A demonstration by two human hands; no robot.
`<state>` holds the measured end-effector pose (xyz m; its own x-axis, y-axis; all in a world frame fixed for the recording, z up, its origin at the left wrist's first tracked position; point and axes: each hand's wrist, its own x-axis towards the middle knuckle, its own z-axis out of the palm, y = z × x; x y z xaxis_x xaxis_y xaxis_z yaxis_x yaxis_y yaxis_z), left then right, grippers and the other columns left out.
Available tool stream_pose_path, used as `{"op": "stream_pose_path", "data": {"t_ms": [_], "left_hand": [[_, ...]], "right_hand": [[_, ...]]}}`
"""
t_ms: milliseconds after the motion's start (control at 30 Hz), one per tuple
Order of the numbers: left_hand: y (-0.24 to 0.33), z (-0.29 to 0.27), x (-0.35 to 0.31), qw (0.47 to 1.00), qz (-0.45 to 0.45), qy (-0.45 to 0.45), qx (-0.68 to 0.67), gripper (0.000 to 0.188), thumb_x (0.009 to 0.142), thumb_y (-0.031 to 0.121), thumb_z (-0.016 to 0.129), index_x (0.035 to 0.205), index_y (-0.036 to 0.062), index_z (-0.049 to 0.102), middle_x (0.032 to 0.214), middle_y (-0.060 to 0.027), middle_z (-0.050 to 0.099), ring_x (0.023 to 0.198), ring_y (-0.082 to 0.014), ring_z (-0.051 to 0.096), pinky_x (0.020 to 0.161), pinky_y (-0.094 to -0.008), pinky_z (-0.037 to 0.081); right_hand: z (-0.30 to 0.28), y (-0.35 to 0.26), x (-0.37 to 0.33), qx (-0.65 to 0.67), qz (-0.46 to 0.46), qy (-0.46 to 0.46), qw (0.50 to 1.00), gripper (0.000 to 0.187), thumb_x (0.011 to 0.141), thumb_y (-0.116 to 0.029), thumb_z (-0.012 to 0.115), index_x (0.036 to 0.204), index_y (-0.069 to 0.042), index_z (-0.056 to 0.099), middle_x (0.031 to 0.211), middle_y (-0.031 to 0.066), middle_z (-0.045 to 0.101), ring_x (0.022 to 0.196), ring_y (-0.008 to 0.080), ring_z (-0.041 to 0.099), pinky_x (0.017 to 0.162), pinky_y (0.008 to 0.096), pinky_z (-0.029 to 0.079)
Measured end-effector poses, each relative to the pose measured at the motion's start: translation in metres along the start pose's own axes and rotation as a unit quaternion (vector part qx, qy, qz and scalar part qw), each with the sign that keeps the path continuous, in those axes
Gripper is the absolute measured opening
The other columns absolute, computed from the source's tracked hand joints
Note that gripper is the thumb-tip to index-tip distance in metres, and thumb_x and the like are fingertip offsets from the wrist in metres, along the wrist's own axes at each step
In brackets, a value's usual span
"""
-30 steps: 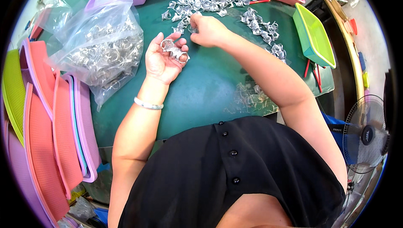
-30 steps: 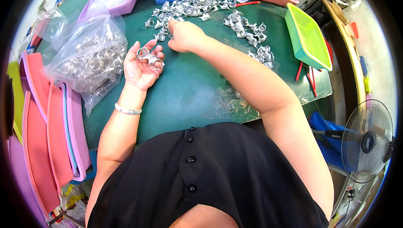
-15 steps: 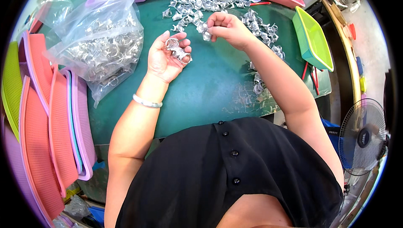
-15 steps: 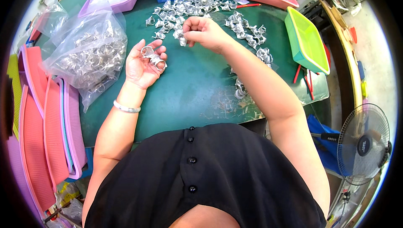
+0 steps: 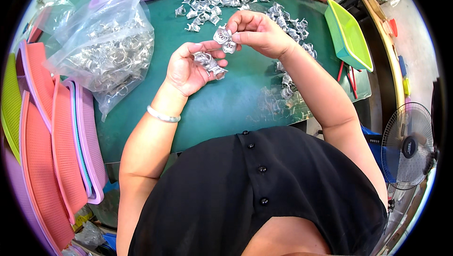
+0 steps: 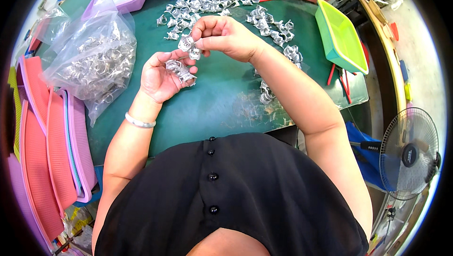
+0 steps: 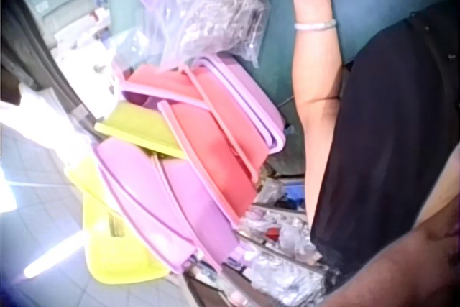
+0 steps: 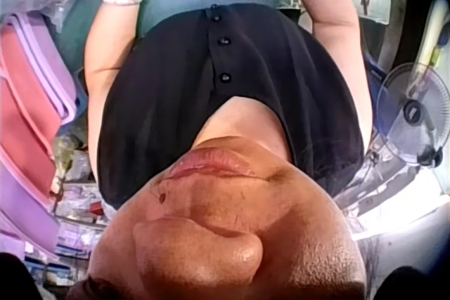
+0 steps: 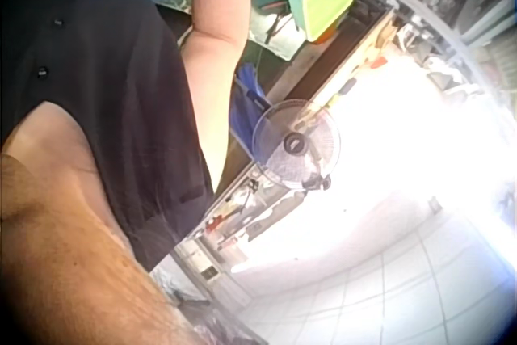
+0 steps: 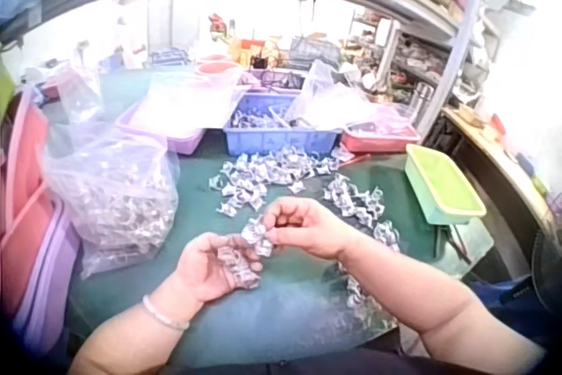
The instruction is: The person repeatedly picks up small silver metal charms and key rings from a green table, connects them by hand, and places the assembled units back on the table. The person occasionally gathers loose parts from a plastic bag and continues assembling without using tools.
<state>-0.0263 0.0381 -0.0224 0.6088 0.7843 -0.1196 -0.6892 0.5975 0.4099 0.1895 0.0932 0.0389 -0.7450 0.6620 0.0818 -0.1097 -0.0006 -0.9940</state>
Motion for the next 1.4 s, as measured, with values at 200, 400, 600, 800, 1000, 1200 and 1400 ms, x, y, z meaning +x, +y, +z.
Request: {"op": "stream_pose_path", "data": {"t_ms": [200, 400, 600, 800, 1000, 1200, 1400], "left_hand": [[-0.003, 0.012, 0.0, 0.999, -0.017, 0.04, 0.028, 0.052, 0.089, 0.044, 0.046, 0.108, -0.0022, 0.06, 0.095, -0.0157, 0.062, 0.085, -0.0312, 0.061, 0.074, -0.0458, 0.05], [-0.005, 0.009, 0.002, 0.999, -0.038, 0.026, 0.029, 0.058, 0.09, 0.053, 0.044, 0.104, 0.0, 0.06, 0.097, -0.0155, 0.063, 0.086, -0.0311, 0.062, 0.07, -0.0452, 0.05], [-0.008, 0.006, 0.003, 0.999, -0.042, 0.007, 0.0, 0.052, 0.09, 0.05, 0.046, 0.11, 0.0038, 0.057, 0.095, -0.0151, 0.063, 0.085, -0.031, 0.062, 0.066, -0.0405, 0.049], [-0.007, 0.011, 0.001, 0.996, -0.039, 0.073, 0.036, 0.032, 0.09, 0.031, 0.056, 0.104, 0.0026, 0.059, 0.088, -0.013, 0.063, 0.075, -0.024, 0.063, 0.052, -0.0295, 0.05], [0.017, 0.039, -0.018, 0.992, 0.049, 0.083, 0.082, 0.021, 0.087, 0.021, 0.059, 0.098, 0.0034, 0.059, 0.084, -0.0117, 0.06, 0.069, -0.0196, 0.06, 0.043, -0.0234, 0.048], [0.095, 0.129, -0.071, 0.816, 0.403, 0.069, 0.408, 0.022, 0.084, 0.019, 0.059, 0.096, -0.0004, 0.061, 0.086, -0.0104, 0.061, 0.072, -0.0159, 0.057, 0.063, -0.0247, 0.047], [0.18, 0.129, -0.102, 0.404, 0.352, 0.358, 0.765, 0.023, 0.082, 0.017, 0.066, 0.094, -0.0016, 0.068, 0.078, -0.0054, 0.065, 0.07, -0.0096, 0.056, 0.065, -0.0239, 0.044]], "right_hand": [[0.004, 0.0, -0.002, 0.015, 0.002, -0.007, 1.0, 0.012, 0.084, -0.004, 0.061, 0.096, -0.005, 0.059, 0.09, 0.0014, 0.062, 0.081, 0.0097, 0.058, 0.071, 0.0258, 0.047], [0.009, -0.004, -0.002, -0.015, 0.016, -0.013, 1.0, 0.012, 0.083, -0.003, 0.062, 0.095, -0.004, 0.059, 0.092, 0.0017, 0.063, 0.084, 0.0097, 0.059, 0.074, 0.0258, 0.048], [0.012, -0.013, 0.001, -0.153, -0.032, -0.073, 0.985, 0.014, 0.081, 0.001, 0.062, 0.096, 0.0, 0.063, 0.114, 0.0102, 0.06, 0.098, 0.0134, 0.058, 0.084, 0.0295, 0.048], [-0.01, 0.005, 0.034, -0.317, 0.034, 0.092, 0.943, 0.019, 0.083, -0.007, 0.061, 0.1, -0.001, 0.063, 0.095, 0.0049, 0.066, 0.089, 0.014, 0.061, 0.082, 0.0285, 0.048], [-0.006, 0.029, 0.068, -0.642, -0.102, 0.084, 0.755, 0.039, 0.075, -0.013, 0.066, 0.113, -0.009, 0.058, 0.105, 0.0143, 0.059, 0.1, 0.0333, 0.055, 0.089, 0.0404, 0.045], [0.01, 0.045, 0.081, -0.706, 0.048, 0.064, 0.704, 0.05, 0.077, -0.031, 0.069, 0.124, -0.021, 0.055, 0.125, 0.0122, 0.047, 0.118, 0.0329, 0.042, 0.094, 0.0502, 0.039], [0.017, 0.026, 0.048, -0.673, 0.027, -0.086, 0.734, 0.041, 0.078, -0.027, 0.068, 0.117, -0.019, 0.06, 0.12, 0.0087, 0.052, 0.115, 0.0303, 0.045, 0.092, 0.045, 0.043]]}}
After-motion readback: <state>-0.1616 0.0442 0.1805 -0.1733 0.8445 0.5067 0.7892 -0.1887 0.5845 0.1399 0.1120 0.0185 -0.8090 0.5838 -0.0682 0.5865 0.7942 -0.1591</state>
